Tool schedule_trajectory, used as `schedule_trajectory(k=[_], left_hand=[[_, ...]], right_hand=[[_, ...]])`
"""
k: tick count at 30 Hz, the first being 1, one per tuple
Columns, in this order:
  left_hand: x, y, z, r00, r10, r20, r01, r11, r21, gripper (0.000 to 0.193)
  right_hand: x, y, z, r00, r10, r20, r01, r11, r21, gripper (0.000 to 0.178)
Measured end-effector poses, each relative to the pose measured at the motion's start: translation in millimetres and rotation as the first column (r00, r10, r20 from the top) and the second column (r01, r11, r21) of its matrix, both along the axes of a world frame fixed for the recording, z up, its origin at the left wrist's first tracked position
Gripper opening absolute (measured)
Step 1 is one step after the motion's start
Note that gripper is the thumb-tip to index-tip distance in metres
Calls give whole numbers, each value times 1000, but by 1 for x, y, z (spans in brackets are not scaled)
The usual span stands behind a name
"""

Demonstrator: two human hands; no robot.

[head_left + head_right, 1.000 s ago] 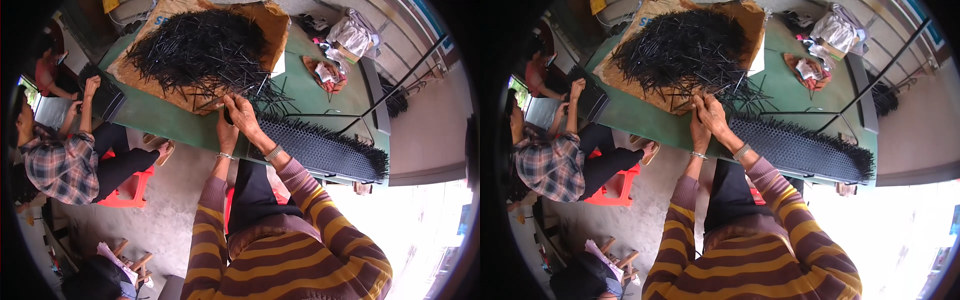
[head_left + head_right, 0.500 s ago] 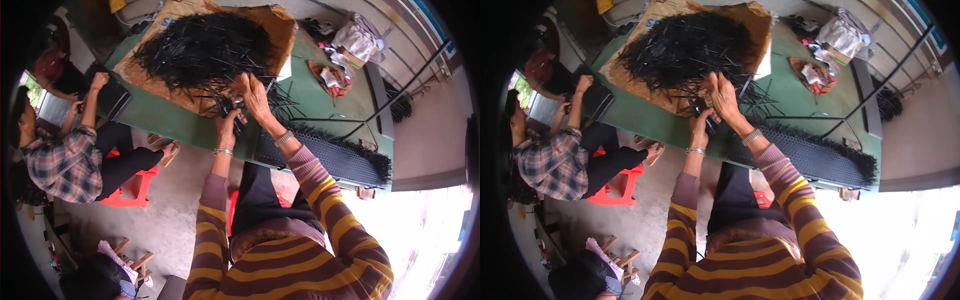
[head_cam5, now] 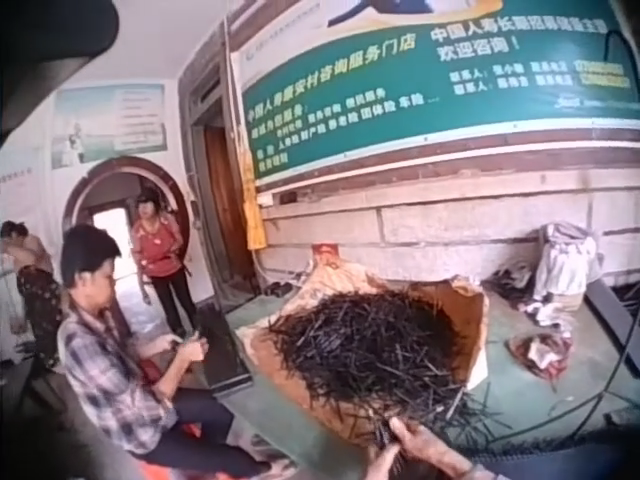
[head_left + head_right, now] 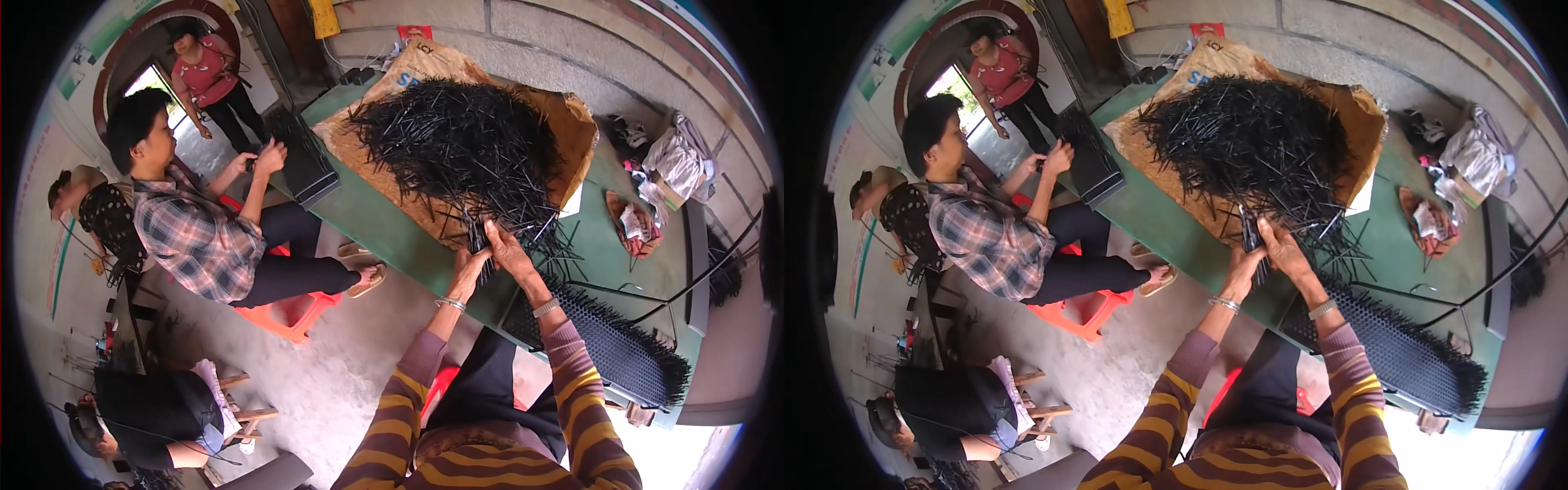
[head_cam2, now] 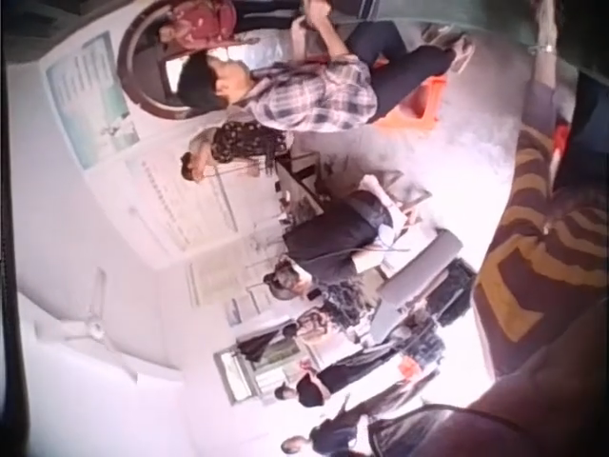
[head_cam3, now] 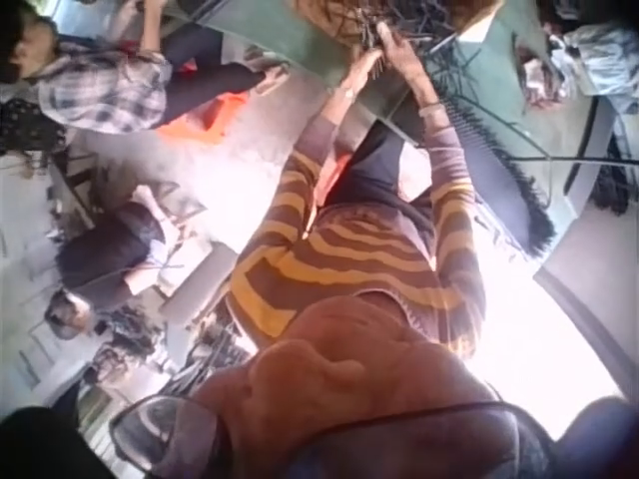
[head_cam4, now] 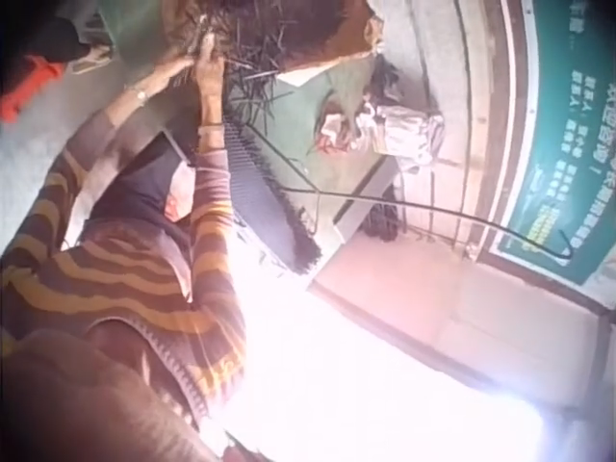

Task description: Sorting and inserting bristles into a spiked board to assemble a brush.

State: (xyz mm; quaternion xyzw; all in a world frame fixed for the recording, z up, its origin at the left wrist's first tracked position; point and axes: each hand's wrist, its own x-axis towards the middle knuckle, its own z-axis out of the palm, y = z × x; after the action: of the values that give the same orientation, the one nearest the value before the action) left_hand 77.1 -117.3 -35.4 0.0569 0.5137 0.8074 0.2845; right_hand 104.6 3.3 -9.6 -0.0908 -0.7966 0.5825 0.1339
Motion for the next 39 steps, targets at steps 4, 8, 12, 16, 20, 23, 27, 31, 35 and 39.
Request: schedule_trajectory(k=[4,8,12,16,20,23,27,31,35,39], left_hand=[[1,14,16,872,156,-463,-233,966,-115,40],[-5,28,-67,781,254,-571,-365,927,-88,57],[5,38,-51,816,164,-555,-290,946,-145,54],[-13,35,-85,825,285,-489,-305,952,39,54],[16,50,-60,775,259,-577,-347,937,-45,55],[15,30,-48,776,169,-607,-342,922,-180,51],[26,30,-39,715,196,-671,-383,913,-141,43],[30,31,-37,805,157,-573,-285,948,-142,44],[46,22,-26,729,244,-640,-386,918,-90,48],[45,26,-29,774,133,-620,-292,942,-163,42]], right_hand=[[-1,-22,46,974,-56,-219,12,981,-196,50],[4,-34,8,980,-60,-191,38,992,-119,37],[13,-25,1,975,-118,-187,81,978,-194,38],[11,-39,26,983,-53,-173,38,995,-87,33],[22,-10,-4,972,-101,-214,97,995,-31,25],[24,-24,2,975,-114,-192,106,993,-51,25],[29,-22,5,949,-181,-259,226,962,153,27],[28,-13,-21,976,-90,-196,115,986,121,31],[35,-38,-2,966,-227,-124,228,974,-6,38],[30,-15,-21,964,-55,-259,143,932,333,48]])
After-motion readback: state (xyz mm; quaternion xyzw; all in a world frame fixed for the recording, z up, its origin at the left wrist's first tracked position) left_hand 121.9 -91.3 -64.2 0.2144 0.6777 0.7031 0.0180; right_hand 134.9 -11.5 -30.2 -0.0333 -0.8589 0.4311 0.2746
